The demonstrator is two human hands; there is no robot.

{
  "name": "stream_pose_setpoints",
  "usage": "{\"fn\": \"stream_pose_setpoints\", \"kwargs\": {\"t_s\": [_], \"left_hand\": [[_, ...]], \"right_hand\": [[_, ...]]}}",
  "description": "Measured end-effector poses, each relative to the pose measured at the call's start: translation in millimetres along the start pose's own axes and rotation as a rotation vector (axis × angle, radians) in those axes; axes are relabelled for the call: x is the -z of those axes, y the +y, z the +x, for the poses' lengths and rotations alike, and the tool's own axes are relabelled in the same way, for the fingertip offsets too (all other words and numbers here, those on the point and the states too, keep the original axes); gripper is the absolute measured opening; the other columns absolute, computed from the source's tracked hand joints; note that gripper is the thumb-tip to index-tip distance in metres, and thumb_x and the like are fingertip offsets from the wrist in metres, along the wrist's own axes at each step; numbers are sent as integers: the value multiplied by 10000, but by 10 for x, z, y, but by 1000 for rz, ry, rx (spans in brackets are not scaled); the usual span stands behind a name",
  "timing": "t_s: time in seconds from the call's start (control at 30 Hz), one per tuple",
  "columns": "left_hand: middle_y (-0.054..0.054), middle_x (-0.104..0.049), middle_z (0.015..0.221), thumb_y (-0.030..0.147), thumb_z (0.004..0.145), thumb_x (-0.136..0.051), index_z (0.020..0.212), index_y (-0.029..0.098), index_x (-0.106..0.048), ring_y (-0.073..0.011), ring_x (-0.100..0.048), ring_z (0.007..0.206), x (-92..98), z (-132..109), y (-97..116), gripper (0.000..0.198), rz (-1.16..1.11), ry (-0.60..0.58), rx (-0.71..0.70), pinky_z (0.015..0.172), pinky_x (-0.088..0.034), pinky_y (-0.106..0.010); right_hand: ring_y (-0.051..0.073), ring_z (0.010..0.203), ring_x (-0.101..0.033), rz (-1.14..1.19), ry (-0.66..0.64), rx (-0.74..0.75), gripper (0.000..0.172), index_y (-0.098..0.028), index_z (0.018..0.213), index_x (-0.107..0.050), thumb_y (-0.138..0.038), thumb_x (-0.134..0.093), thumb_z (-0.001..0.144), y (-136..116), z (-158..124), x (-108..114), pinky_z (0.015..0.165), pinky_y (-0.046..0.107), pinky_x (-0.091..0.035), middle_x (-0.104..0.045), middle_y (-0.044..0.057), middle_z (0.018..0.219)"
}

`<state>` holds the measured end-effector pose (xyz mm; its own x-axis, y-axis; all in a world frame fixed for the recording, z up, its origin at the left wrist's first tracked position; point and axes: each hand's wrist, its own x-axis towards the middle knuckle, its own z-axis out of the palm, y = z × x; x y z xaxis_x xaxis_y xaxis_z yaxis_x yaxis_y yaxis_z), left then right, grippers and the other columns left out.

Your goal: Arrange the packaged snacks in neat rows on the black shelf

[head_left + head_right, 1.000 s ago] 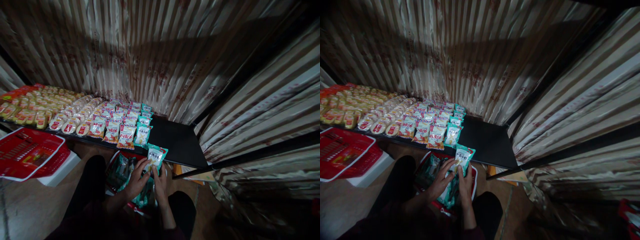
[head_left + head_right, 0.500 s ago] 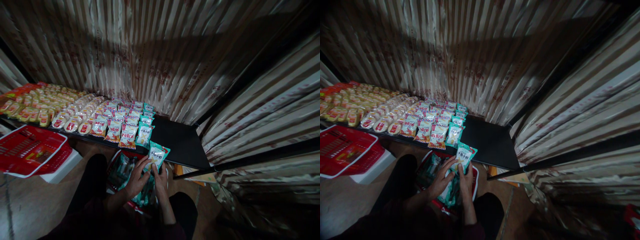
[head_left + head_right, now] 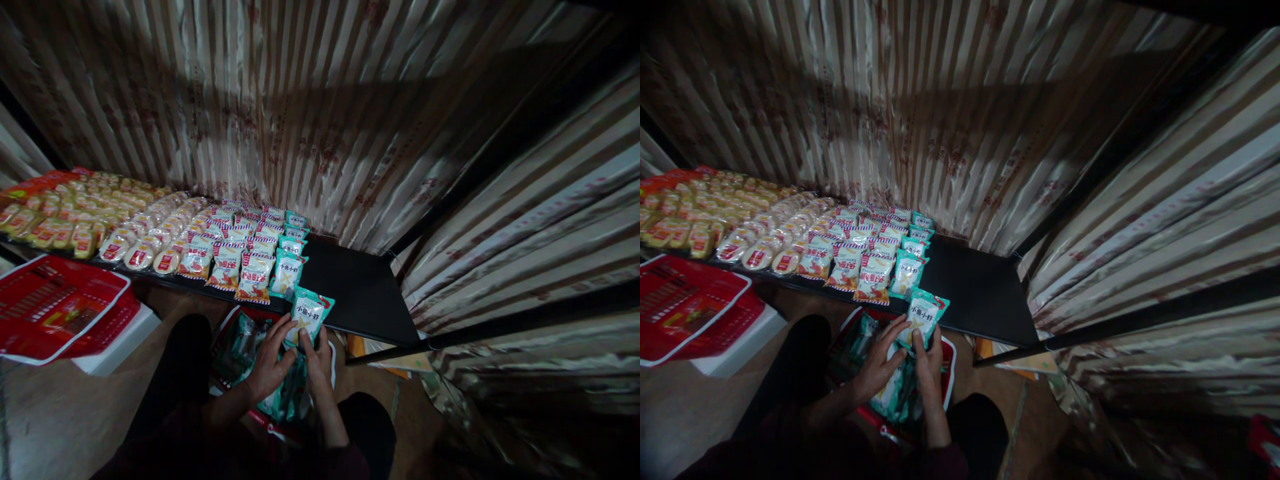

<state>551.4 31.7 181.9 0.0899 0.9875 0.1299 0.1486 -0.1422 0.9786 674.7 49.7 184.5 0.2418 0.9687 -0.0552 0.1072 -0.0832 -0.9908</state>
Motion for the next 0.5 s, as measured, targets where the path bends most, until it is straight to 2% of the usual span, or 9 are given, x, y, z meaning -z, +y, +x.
{"fn": "stream_pose_setpoints", "kwargs": {"t_s": [0.13, 0.27, 0.5], "left_hand": [[-93, -427, 1408, 252, 813, -510, 1280, 233, -502, -240, -368, 1320, -6, 21, -12, 467, 29, 11, 5, 1104, -282, -446], [-97, -434, 1402, 249, 810, -512, 1287, 228, -491, -240, -376, 1314, -15, 55, 7, 478, 39, -12, -3, 1104, -282, -450], [-103, -431, 1400, 246, 812, -516, 1300, 223, -484, -251, -359, 1327, -70, 102, 4, 489, 77, -34, 23, 1108, -279, -445]], "right_hand": [[253, 927, -655, -22, 27, -5, 568, -185, 1229, -532, -501, -591, 761, -8, 28, 22, 797, 373, -524, -694, 101, 1046], [263, 959, -647, -90, 78, 20, 597, -163, 1248, -527, -485, -597, 750, -32, 66, 56, 799, 371, -515, -682, 122, 1092], [270, 947, -658, -127, 138, -27, 665, -130, 1272, -507, -505, -607, 732, -12, 136, 97, 783, 368, -521, -683, 148, 1083]]}}
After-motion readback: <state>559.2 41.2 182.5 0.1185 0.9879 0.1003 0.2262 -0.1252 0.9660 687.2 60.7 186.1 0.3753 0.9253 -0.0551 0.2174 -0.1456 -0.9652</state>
